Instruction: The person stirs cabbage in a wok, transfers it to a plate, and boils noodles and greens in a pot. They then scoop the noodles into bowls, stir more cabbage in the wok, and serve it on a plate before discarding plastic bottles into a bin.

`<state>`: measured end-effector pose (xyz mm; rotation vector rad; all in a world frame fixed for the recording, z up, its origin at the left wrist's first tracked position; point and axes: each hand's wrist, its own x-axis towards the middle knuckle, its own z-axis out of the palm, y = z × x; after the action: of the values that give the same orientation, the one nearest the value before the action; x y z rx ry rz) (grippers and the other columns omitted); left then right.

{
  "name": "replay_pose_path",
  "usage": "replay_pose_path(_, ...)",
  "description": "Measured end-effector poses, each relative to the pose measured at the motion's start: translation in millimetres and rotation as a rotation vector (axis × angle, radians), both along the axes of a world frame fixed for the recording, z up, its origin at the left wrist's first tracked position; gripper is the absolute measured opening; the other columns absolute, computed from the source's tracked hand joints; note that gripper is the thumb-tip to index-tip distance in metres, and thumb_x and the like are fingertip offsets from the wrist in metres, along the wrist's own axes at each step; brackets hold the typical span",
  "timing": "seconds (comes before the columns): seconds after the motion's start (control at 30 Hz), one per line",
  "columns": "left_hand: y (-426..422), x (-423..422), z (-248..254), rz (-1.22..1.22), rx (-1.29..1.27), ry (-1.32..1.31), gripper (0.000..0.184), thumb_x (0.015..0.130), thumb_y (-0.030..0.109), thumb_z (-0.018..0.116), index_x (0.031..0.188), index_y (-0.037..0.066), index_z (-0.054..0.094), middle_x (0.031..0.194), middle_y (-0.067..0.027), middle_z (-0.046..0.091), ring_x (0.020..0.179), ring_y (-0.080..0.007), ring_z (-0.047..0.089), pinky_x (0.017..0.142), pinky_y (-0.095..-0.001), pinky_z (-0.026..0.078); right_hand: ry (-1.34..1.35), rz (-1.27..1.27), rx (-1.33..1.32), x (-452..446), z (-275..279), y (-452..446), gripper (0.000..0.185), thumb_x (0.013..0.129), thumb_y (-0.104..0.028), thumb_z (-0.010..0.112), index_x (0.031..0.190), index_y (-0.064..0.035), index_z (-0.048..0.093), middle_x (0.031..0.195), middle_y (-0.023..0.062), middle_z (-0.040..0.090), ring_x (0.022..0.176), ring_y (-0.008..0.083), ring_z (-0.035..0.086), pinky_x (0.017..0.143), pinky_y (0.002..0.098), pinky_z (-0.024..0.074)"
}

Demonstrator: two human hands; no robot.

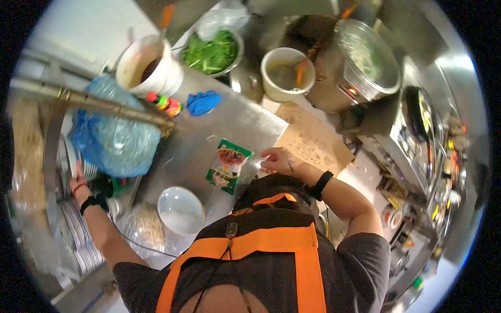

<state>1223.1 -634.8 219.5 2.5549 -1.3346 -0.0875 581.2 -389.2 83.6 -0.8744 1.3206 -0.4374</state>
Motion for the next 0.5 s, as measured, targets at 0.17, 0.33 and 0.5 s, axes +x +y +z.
replay_pose_path(0.17,-34.5,85.6,-67.2,-0.120,-0.148,-0.311,0.077,0.080,0.065,0.057,0.104,-0.008,0.063,0.090,-0.0262,0.065,0.083,-0.0363,0.064,0.077,-0.0463,0.047,0.106,-0.402,0.069,-78.0,-35.6,17.5,0.042,0.086,-0.021,0.064,0.117,0.0061,0.054,0.088,0.0144,0.067,0.074,0.0175,0.068,0.063,0.0266,0.0535)
replay_pose_path(0.33,-36.2,110.7,-81.9,-0.063,0.038,-0.355,0.058,0.090,0.049,0.046,0.118,-0.001,0.058,0.109,-0.0163,0.066,0.097,-0.0305,0.062,0.086,-0.0395,0.048,0.178,-0.520,0.144,-144.0,-96.9,-15.7,0.033,0.085,-0.018,0.062,0.108,0.0052,0.059,0.086,0.0138,0.067,0.070,0.0199,0.068,0.057,0.0270,0.0540)
replay_pose_path(0.5,-3.6,164.4,-112.5,-0.413,0.158,-0.665,0.041,0.100,0.031,0.039,0.125,0.001,0.052,0.107,-0.0166,0.066,0.098,-0.0352,0.064,0.079,-0.0399,0.052,0.474,-0.271,0.221,-225.9,-172.7,-106.9,0.031,0.078,-0.024,0.065,0.095,0.0013,0.066,0.087,0.0167,0.067,0.069,0.0200,0.069,0.061,0.0298,0.0546)
